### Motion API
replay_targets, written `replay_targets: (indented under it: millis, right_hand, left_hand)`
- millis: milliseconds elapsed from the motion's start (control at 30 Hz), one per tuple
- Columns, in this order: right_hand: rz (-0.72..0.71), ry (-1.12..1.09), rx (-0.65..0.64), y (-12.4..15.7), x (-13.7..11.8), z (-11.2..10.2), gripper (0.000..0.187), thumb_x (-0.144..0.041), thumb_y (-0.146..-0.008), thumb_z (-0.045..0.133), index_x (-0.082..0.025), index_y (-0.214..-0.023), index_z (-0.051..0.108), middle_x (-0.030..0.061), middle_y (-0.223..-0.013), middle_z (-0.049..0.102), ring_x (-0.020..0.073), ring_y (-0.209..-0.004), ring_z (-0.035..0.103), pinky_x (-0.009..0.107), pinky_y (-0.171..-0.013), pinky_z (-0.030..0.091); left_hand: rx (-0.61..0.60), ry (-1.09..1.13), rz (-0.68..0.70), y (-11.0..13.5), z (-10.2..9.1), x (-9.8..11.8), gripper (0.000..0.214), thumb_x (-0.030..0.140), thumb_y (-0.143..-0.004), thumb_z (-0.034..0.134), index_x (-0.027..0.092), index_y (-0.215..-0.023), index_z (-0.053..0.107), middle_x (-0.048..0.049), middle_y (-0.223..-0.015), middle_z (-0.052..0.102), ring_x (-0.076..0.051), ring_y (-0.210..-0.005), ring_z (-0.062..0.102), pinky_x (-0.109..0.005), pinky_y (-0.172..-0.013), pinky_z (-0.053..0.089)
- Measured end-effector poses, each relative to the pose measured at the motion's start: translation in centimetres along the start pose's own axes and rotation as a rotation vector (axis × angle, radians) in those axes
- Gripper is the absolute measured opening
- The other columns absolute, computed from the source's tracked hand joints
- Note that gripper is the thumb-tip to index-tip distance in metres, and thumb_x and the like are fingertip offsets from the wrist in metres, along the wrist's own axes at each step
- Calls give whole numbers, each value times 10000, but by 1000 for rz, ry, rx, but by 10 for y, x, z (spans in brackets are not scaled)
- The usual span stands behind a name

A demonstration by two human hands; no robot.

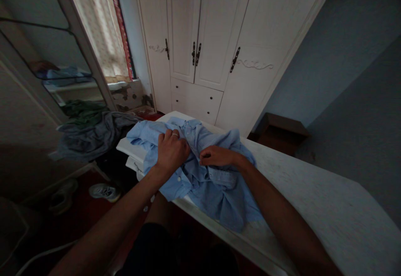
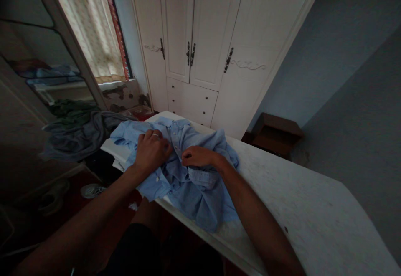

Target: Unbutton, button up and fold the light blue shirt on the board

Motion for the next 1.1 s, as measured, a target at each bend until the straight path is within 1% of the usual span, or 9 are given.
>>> replay_targets:
  millis: [100, 200, 333, 467, 633, 767, 900, 1000, 1100]
  right_hand:
    - [4, 12, 13, -1, 0, 0, 223, -283, -835, 548, -163, -655, 600, -27, -613, 548, 101, -566, 467, 237, -547, 319]
    - [31, 21, 42, 1, -1, -2, 251, -333, -854, 569, -161, -682, 630, -12, -629, 593, 106, -560, 489, 238, -538, 330]
    - [76, 28, 165, 2, -7, -7, 256, -351, -865, 592, -157, -708, 651, 8, -660, 631, 112, -583, 532, 235, -555, 353]
    - [144, 100, 342, 3, -10, -12, 194, -320, -866, 596, -155, -782, 656, 6, -677, 625, 113, -608, 537, 229, -564, 344]
    - [179, 83, 532, 4, -13, -20, 188, -337, -871, 598, -172, -941, 658, 11, -745, 644, 127, -659, 567, 236, -608, 377]
    - [194, 85, 578, -5, -12, -23, 171, -315, -866, 608, -171, -946, 654, 29, -794, 662, 149, -722, 594, 253, -657, 407]
    - [243, 226, 618, -22, -13, -27, 236, -411, -860, 627, -179, -858, 673, 58, -806, 674, 169, -729, 591, 275, -656, 394]
    - [281, 244, 587, -34, -13, -29, 297, -476, -794, 694, -179, -810, 693, 63, -781, 678, 175, -712, 593, 279, -637, 382]
    - [308, 214, 533, -39, -10, -32, 278, -445, -748, 739, -169, -774, 716, 47, -731, 677, 170, -682, 596, 270, -615, 373]
  left_hand:
    - [-171, 102, 40, -10, 15, 1, 221, 339, -788, 573, 173, -784, 718, -161, -941, 676, -330, -974, 573, -418, -780, 401]
    - [-300, 236, -16, -12, 40, -6, 268, 430, -778, 585, 189, -792, 702, -124, -856, 698, -295, -876, 627, -355, -711, 424]
    - [-224, 263, -132, -12, 59, -16, 408, 553, -823, 507, 188, -774, 682, -118, -812, 706, -273, -814, 653, -329, -681, 427]
    - [-192, 242, -224, -12, 67, -18, 426, 581, -804, 529, 181, -804, 677, -119, -796, 709, -279, -786, 659, -330, -667, 417]
    - [-189, 386, -86, -11, 70, -19, 194, 383, -799, 591, 222, -826, 697, -65, -822, 722, -242, -827, 653, -311, -711, 414]
    - [-141, 542, -5, -9, 71, -21, 201, 268, -784, 596, 248, -942, 718, -43, -900, 724, -226, -894, 639, -322, -805, 424]
    - [-2, 674, -20, -8, 70, -23, 208, 334, -828, 572, 216, -906, 725, -70, -935, 717, -227, -917, 627, -336, -830, 431]
    - [58, 759, -9, -7, 71, -25, 231, 341, -861, 552, 214, -961, 718, -74, -946, 732, -224, -903, 640, -339, -833, 428]
    - [66, 823, 21, -6, 72, -24, 249, 291, -867, 557, 220, -1061, 697, -68, -964, 739, -219, -888, 650, -347, -837, 425]
Point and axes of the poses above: each hand's wrist, its own y-axis away from the middle knuckle, its own z-axis out of the palm, x = y × z, the point moved 5 cm from there along -y, towards the middle knuckle
